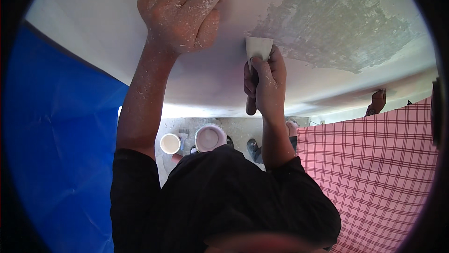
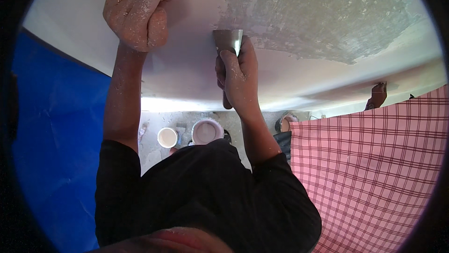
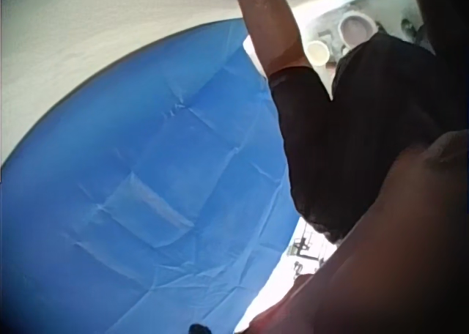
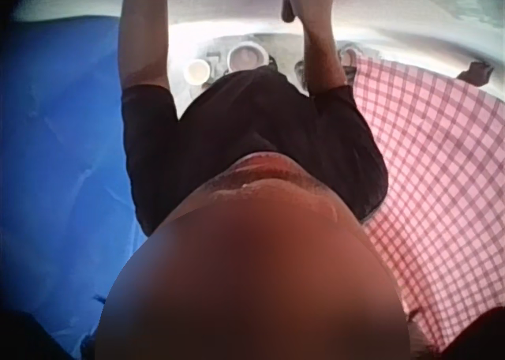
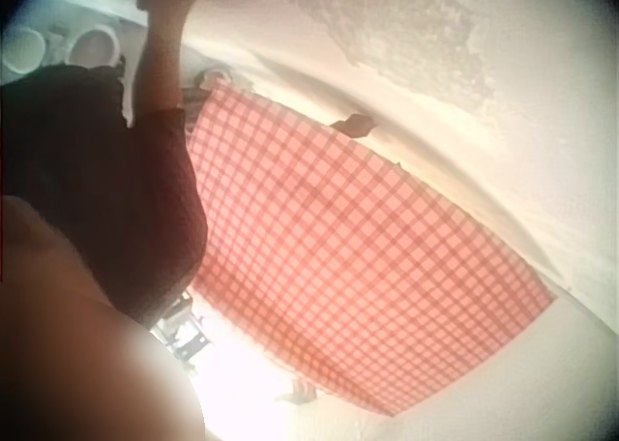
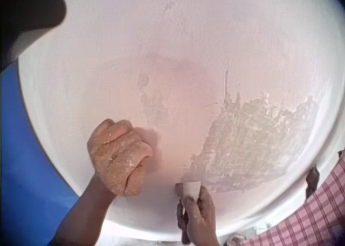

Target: Scraping a wall and applying filler to patch imperfections.

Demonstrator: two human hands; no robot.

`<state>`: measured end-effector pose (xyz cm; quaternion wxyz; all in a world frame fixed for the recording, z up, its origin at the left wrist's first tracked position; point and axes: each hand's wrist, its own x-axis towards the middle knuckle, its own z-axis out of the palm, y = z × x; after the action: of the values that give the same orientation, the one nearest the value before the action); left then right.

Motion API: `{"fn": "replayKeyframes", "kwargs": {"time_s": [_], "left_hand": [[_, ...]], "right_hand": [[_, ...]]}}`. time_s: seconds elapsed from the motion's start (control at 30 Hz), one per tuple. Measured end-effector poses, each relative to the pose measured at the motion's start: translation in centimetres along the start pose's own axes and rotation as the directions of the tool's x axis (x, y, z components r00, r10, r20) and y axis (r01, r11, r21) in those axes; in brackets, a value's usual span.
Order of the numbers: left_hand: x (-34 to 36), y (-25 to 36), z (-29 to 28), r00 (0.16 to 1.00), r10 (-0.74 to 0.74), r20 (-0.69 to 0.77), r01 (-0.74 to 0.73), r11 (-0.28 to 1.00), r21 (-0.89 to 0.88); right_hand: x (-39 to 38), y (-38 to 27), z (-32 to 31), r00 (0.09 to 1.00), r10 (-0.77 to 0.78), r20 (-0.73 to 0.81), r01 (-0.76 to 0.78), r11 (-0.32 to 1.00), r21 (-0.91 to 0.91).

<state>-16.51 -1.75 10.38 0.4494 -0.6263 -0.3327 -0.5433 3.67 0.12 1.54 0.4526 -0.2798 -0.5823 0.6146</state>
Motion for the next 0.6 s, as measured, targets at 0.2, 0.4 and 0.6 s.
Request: {"fn": "replayKeyframes", "kwargs": {"time_s": [0.2,0.4,0.6], "left_hand": [[-1.2,-0.7,-0.3,0.993,0.056,0.102,-0.058,0.998,0.021],[-3.1,-1.8,-0.7,0.988,0.106,0.112,-0.116,0.990,0.084],[-2.9,-1.2,-0.9,0.988,0.102,0.120,-0.127,0.968,0.215]], "right_hand": [[-0.1,0.4,-0.5,0.998,-0.025,-0.055,0.023,0.999,-0.047],[0.6,-0.6,0.4,0.984,-0.136,-0.119,0.119,0.983,-0.140],[1.8,-3.5,0.4,0.939,-0.319,-0.129,0.274,0.920,-0.281]]}}
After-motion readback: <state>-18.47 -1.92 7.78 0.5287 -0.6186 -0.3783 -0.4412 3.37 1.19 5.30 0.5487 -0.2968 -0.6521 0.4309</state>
